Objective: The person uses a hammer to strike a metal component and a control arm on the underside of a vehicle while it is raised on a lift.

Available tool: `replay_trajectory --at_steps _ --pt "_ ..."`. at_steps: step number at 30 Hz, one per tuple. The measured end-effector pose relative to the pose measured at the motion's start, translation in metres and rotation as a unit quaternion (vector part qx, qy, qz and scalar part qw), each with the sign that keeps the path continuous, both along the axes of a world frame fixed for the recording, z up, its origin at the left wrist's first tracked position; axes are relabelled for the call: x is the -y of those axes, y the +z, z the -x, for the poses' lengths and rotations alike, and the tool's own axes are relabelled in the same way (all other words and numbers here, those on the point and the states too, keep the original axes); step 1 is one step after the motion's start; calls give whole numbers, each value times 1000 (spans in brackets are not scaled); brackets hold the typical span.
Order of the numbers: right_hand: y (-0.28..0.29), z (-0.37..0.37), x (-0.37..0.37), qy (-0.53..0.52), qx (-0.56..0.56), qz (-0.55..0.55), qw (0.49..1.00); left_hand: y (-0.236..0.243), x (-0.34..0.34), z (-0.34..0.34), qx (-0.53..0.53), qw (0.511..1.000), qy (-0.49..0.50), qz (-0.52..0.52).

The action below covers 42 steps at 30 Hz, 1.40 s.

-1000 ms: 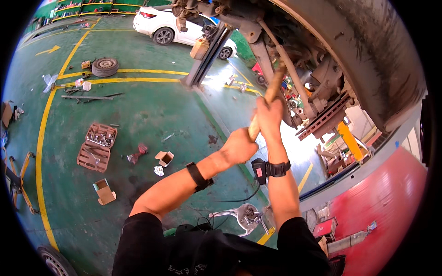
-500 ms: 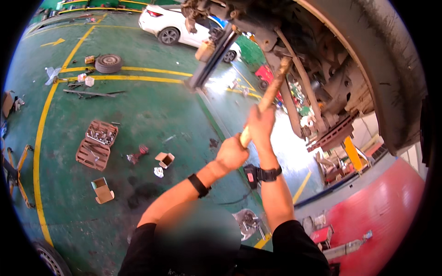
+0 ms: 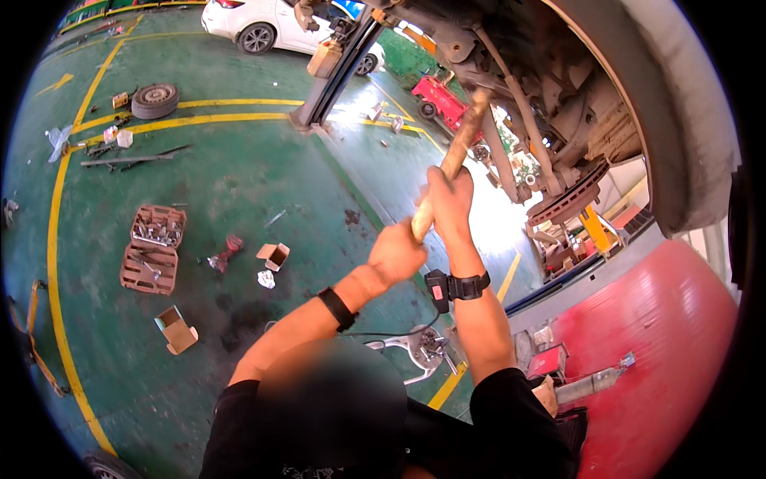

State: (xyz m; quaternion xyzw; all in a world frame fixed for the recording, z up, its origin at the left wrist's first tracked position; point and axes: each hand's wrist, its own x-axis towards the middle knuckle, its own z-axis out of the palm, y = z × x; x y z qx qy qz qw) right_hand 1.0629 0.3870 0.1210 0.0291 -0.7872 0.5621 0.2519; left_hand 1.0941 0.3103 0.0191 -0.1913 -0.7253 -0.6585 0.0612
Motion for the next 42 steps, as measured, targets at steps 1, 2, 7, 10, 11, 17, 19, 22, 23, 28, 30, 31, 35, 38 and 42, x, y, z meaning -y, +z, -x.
replay_trajectory --at_steps 1,2,7,10,11,17,19,22,23,28,30,31,35,38,42 --pt "-1 3 3 10 -15 25 1000 1 7 5 -14 1000 10 23" --pt "-2 8 4 19 -30 51 998 5 12 10 -37 998 21 49" --pt "33 32 1 14 -137 109 984 44 25 45 -105 989 37 98" --pt "19 35 2 -62 -38 24 997 33 13 33 26 998 -27 58" --pt "22 28 -6 -65 -22 -5 998 30 3 25 10 998 -50 47" --pt "24 11 -21 -58 -81 49 994 42 -2 24 -12 995 -75 72" --pt "25 16 -14 -51 -35 16 998 37 -3 27 9 997 -63 32" --pt "29 11 -1 -76 -15 -10 997 36 4 13 0 998 -69 10" --pt "27 10 -2 -57 -19 -1 998 37 11 12 -10 997 -75 20" --pt "16 18 -2 -29 -10 15 999 26 19 20 6 999 -45 25" --pt "30 2 -7 -18 17 -1 1000 36 10 3 -15 996 -80 19" --pt "27 -6 -3 -26 11 -2 1000 32 10 0 -17 997 -73 16" --pt "-10 -26 0 -2 15 76 997 -10 26 -4 -37 997 -40 61" --pt "-30 -32 0 -17 45 134 990 -50 47 -20 -59 993 20 97" --pt "-98 -33 17 29 111 260 959 -116 84 -33 -31 990 48 129"
